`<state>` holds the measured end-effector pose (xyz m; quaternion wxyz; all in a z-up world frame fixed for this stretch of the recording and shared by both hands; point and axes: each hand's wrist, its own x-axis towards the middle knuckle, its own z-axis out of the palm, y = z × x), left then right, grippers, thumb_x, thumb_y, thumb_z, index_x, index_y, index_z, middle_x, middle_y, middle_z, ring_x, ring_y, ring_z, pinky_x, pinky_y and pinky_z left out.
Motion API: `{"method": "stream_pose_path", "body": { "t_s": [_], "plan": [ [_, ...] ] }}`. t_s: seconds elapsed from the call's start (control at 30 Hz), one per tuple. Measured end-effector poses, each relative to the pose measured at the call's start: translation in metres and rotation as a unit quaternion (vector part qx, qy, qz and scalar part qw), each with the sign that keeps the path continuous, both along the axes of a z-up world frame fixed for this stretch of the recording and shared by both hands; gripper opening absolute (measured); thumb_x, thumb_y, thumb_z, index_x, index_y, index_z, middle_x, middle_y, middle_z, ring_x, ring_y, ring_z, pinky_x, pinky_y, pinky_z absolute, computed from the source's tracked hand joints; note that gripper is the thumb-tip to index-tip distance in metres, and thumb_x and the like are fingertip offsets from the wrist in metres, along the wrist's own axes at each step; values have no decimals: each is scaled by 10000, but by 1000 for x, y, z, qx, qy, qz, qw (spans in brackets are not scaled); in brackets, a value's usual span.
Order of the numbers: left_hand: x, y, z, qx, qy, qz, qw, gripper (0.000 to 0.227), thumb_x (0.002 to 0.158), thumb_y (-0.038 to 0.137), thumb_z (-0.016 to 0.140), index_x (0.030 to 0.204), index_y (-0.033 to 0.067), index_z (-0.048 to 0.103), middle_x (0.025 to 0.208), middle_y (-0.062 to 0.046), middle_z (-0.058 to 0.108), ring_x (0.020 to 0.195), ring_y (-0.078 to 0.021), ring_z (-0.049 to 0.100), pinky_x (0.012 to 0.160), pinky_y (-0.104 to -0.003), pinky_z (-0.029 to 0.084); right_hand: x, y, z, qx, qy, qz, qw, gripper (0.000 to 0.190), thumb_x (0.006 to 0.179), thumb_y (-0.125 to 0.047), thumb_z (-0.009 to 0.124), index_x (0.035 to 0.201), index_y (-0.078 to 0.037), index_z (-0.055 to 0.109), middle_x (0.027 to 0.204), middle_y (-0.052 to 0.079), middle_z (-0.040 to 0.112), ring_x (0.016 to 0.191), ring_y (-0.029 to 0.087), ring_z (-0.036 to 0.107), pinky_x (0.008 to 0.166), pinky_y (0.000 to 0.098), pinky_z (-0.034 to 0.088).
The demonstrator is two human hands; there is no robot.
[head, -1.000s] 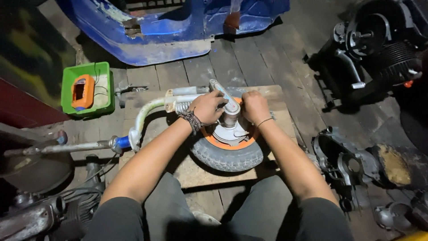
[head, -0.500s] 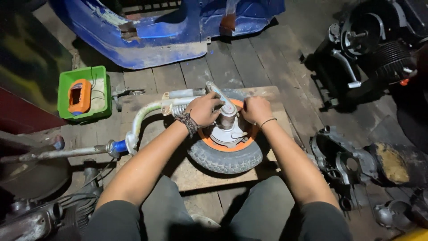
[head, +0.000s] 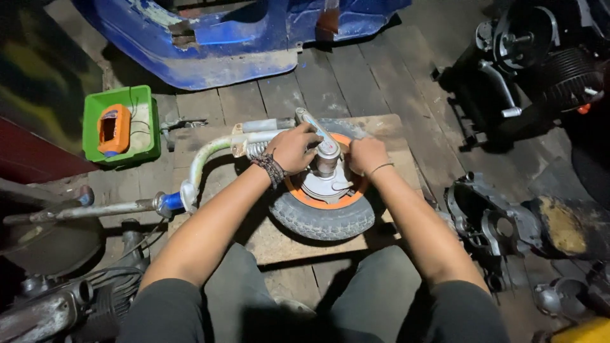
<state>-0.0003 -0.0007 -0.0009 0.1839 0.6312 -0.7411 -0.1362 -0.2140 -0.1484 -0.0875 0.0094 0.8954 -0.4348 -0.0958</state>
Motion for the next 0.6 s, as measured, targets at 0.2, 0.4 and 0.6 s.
{"method": "stream_pose_path", "body": {
  "t_s": [0.2, 0.4, 0.6],
  "plan": [
    [1, -4, -9, -5, -4, -1, 1000, 296, 946, 233, 686, 1204, 92, 723, 1316, -130, 611, 1094, -408, 703, 919, -494, 595, 9, 15, 36, -182, -122, 85, 972, 69, 845, -166, 635, 872, -172, 699, 774, 46, 720, 801, 256, 746, 671, 351, 606],
    [0, 0, -2, 2, 4, -1, 1000, 302, 961, 225, 675, 1228, 92, 715, 1335, -131, 606, 1122, -411, 694, 947, -491, 582, -1, 4, 4, -20, 12, 7, 1000, 186, 764, -219, 645, 845, -138, 793, 822, 129, 769, 874, 363, 770, 756, 465, 613],
    [1, -2, -4, -13, -2, 7, 1000, 298, 935, 228, 698, 1202, 99, 728, 1304, -122, 626, 1078, -422, 706, 921, -509, 587, 10, 6, 32, -292, -154, 146, 933, 67, 844, -269, 676, 854, -226, 625, 705, -11, 657, 745, 199, 699, 622, 303, 562]
  ]
}}
